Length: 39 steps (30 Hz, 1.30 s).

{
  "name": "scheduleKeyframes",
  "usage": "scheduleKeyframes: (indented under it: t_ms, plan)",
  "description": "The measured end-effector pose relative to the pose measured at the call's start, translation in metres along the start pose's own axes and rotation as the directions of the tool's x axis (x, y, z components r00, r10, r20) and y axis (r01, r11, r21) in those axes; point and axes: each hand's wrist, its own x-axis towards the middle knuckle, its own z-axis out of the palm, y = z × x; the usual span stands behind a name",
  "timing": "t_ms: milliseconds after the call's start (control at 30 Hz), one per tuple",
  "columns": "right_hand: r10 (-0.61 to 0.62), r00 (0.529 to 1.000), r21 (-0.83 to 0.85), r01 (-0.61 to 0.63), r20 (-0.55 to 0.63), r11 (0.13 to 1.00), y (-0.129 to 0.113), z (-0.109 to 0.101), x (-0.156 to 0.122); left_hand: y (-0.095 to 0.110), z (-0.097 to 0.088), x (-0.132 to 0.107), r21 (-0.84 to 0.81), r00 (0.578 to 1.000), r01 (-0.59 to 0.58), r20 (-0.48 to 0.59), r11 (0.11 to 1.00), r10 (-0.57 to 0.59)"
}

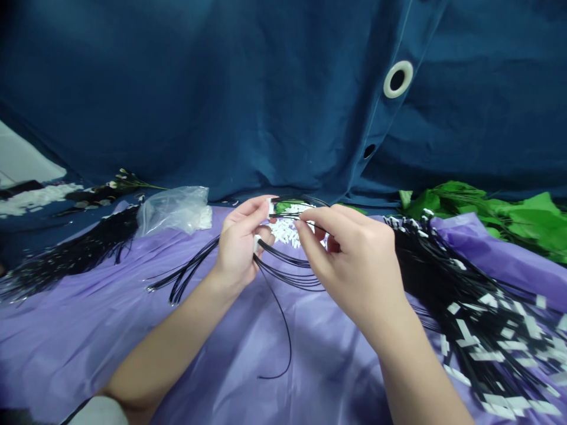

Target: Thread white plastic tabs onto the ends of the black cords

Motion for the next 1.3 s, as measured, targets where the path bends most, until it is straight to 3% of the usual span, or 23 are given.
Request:
scheduleKeyframes:
  t_ms: [233, 433, 667, 1000, 1300]
  plan:
    - [-0.056, 0.998, -0.021, 0.056, -0.001, 0.998, -0.001, 0.0, 0.001, 0.0, 0.002, -0.001, 0.024, 0.999, 0.02, 0.03, 0.999, -0.021]
    - [-0.203, 0.979, -0.094, 0.203, 0.013, 0.975, 0.004, -0.003, 0.001, 0.003, 0.0, -0.004, 0.01, 0.989, 0.127, 0.07, 0.992, -0.127]
    - [-0.327, 0.944, -0.175, 0.33, 0.044, 0.928, 0.008, -0.006, -0.001, 0.003, -0.002, -0.004, 0.009, 0.984, 0.147, 0.1, 0.989, -0.147]
    - [-0.292, 0.955, -0.211, 0.297, 0.057, 0.931, 0.005, 0.005, -0.002, 0.006, 0.001, -0.006, -0.002, 0.983, 0.17, 0.072, 0.986, -0.169]
    - [-0.335, 0.941, -0.265, 0.333, 0.042, 0.905, 0.004, 0.009, -0.002, 0.001, 0.004, -0.007, 0.03, 0.975, 0.214, 0.056, 0.976, -0.215]
